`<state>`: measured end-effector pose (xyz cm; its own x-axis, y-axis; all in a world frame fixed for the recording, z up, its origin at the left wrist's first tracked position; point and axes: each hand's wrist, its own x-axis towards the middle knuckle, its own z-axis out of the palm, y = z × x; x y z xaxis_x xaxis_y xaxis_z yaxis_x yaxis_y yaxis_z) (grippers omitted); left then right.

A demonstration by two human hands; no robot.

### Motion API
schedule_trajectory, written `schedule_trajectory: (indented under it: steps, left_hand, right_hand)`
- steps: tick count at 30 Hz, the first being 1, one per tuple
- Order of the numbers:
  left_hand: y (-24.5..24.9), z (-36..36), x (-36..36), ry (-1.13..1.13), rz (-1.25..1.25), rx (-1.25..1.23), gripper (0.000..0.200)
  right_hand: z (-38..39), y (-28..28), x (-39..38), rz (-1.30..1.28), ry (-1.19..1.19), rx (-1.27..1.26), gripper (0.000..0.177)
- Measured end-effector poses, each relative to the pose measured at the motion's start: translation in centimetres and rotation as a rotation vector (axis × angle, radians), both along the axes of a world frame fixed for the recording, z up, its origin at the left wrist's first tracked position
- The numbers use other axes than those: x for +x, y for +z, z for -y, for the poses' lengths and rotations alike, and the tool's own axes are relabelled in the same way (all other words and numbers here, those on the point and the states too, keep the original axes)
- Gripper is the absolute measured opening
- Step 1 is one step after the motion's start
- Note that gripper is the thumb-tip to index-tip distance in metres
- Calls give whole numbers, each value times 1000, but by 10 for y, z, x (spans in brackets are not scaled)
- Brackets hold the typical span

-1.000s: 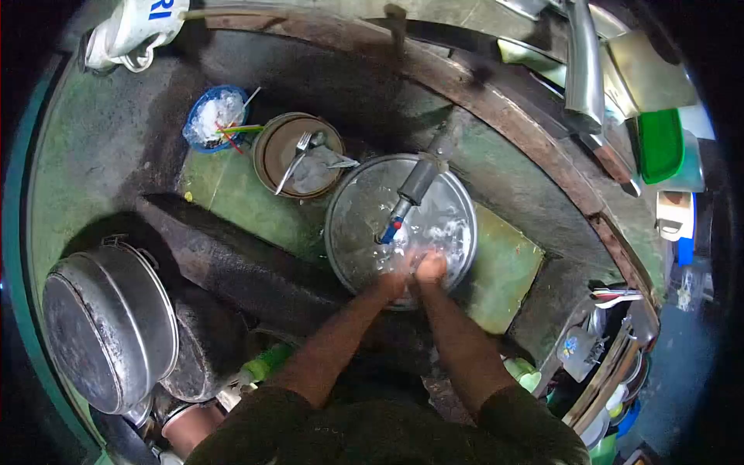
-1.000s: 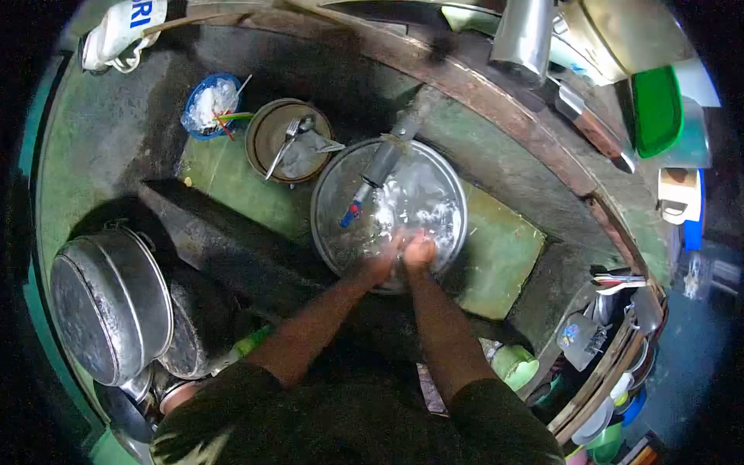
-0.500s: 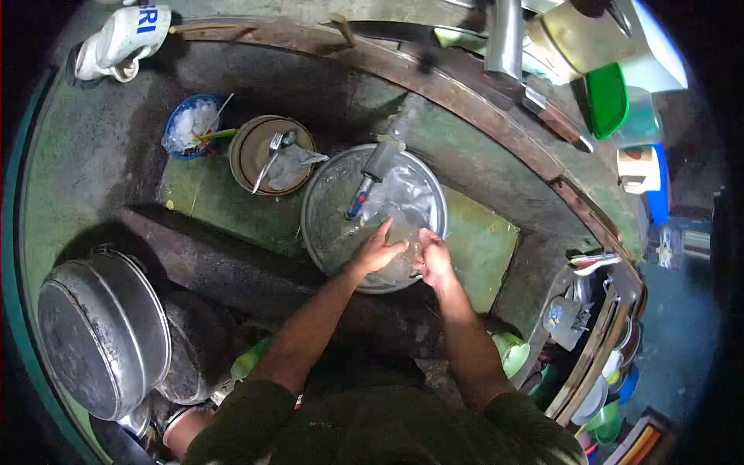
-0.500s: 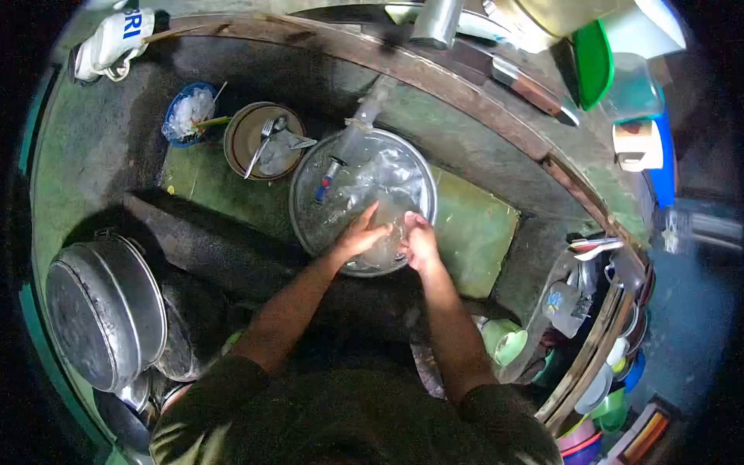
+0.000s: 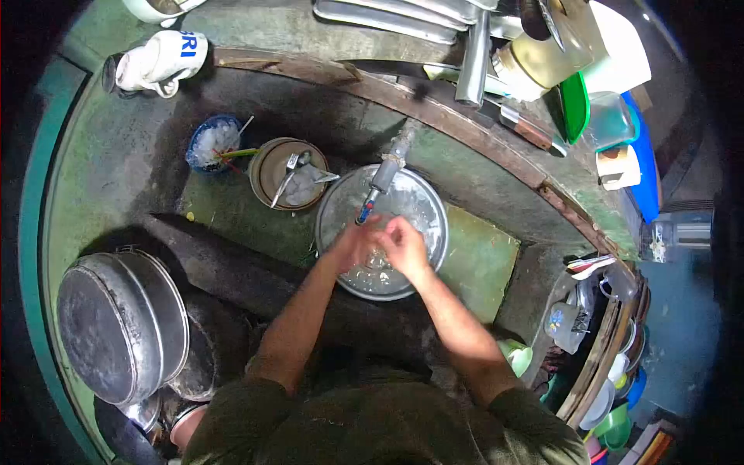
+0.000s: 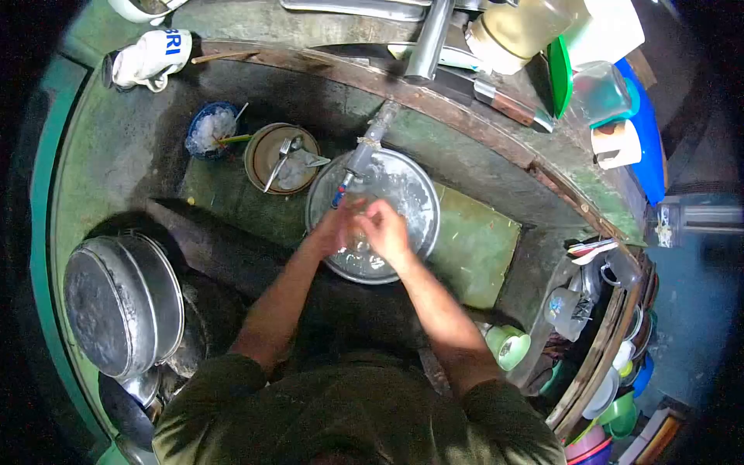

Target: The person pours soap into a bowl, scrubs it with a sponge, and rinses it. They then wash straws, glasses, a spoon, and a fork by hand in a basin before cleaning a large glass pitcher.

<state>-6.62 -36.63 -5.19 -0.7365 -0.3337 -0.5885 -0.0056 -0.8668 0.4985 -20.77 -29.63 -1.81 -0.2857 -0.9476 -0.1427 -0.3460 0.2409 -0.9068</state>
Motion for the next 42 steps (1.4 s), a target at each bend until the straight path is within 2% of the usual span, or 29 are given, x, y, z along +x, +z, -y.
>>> schedule_trajectory:
  steps: [1, 2, 3, 5, 7, 9, 11, 13, 14, 15, 17, 18, 19, 21, 22, 24, 25, 27, 29, 30, 31, 33, 34, 35, 37, 38, 39, 41, 42]
  left_hand:
    - [-7, 9, 13, 164, -54, 162, 62]
    - [-10, 18, 21, 203, 89, 112, 50]
    - [-13, 22, 24, 211, 90, 109, 50]
    - [-16, 30, 28, 135, 222, -779, 33]
    - [-22, 44, 26, 90, 308, -831, 41]
    - [-3, 52, 20, 46, 488, -1055, 40]
    - [-9, 52, 21, 71, 473, -1138, 40]
    - [-48, 49, 21, 497, 81, -586, 38]
    - [-10, 46, 34, 488, 150, -320, 44]
    - [-16, 42, 39, 494, 154, -327, 44]
    - [-28, 35, 48, 526, 89, -163, 45]
    - [8, 31, 51, 535, 124, -46, 46]
    - [8, 31, 55, 538, 128, -41, 46]
    - [3, 32, 57, 439, -38, -86, 46]
    - [-25, 33, 52, 396, -160, -118, 46]
    - [-25, 40, 52, 340, -179, -101, 45]
    - [-24, 43, 51, 280, -198, -91, 43]
    - [-38, 48, 40, 348, -311, -102, 35]
    - [-49, 53, 31, 363, -727, -201, 24]
    - [-39, 54, 32, 341, -593, -48, 22]
    - [-29, 54, 26, 335, -400, -109, 21]
    - [-24, 52, 8, 308, 31, -317, 25]
    - [-22, 49, 8, 305, 32, -314, 25]
    - [-22, 42, 7, 463, -56, -131, 33]
    - [-21, 27, 4, 764, -233, 244, 51]
    - [-22, 19, 4, 746, -148, 143, 49]
    - [-25, 12, 5, 726, -62, 43, 47]
    - [-41, 17, 17, 724, -44, 108, 44]
    - [-45, 23, 23, 724, -33, 163, 40]
  right_hand:
    - [6, -9, 10, -202, 149, -91, 23]
    - [12, -7, 17, -280, 227, -201, 24]
    - [15, -8, 20, -277, 234, -206, 24]
    - [19, -11, 28, -345, 293, -254, 26]
    - [16, -14, 34, -347, 321, -177, 28]
    - [20, -7, 40, -527, 167, -121, 35]
    - [31, 7, 49, -842, 221, -172, 52]
    - [47, 16, 60, -685, 378, -201, 54]
    - [53, 15, 55, -626, 455, -213, 57]
    - [63, 13, 47, -623, 459, -222, 57]
    - [82, 0, 36, -314, 733, -122, 57]
    - [84, -57, 37, 173, 455, -86, 56]
    - [94, -53, 36, -8, 340, -98, 47]
    - [102, -48, 31, 677, 221, 261, 40]
    - [103, -48, 26, 674, 218, 269, 40]
    - [102, -56, 11, 153, 279, 542, 37]
    - [98, -60, 5, 148, 280, 545, 37]
    - [83, -58, -2, 761, -257, 358, 39]
    - [61, -13, -9, 1311, -66, 320, 39]
    - [52, -3, -8, 1309, -91, 413, 35]
    - [44, -9, -9, 1309, -91, 415, 35]
    - [41, -8, -3, 987, -277, 200, 31]
    - [37, -8, 1, 893, -409, 116, 27]
    - [36, -11, 5, 893, -415, 114, 27]
    - [34, -14, 9, 539, -450, -35, 31]
    - [36, 7, 20, 293, -427, 9, 35]
    - [41, -5, 27, -94, -256, -298, 36]
    - [36, -2, 42, -468, -86, -125, 25]
    - [42, 12, 53, -598, 85, -195, 24]
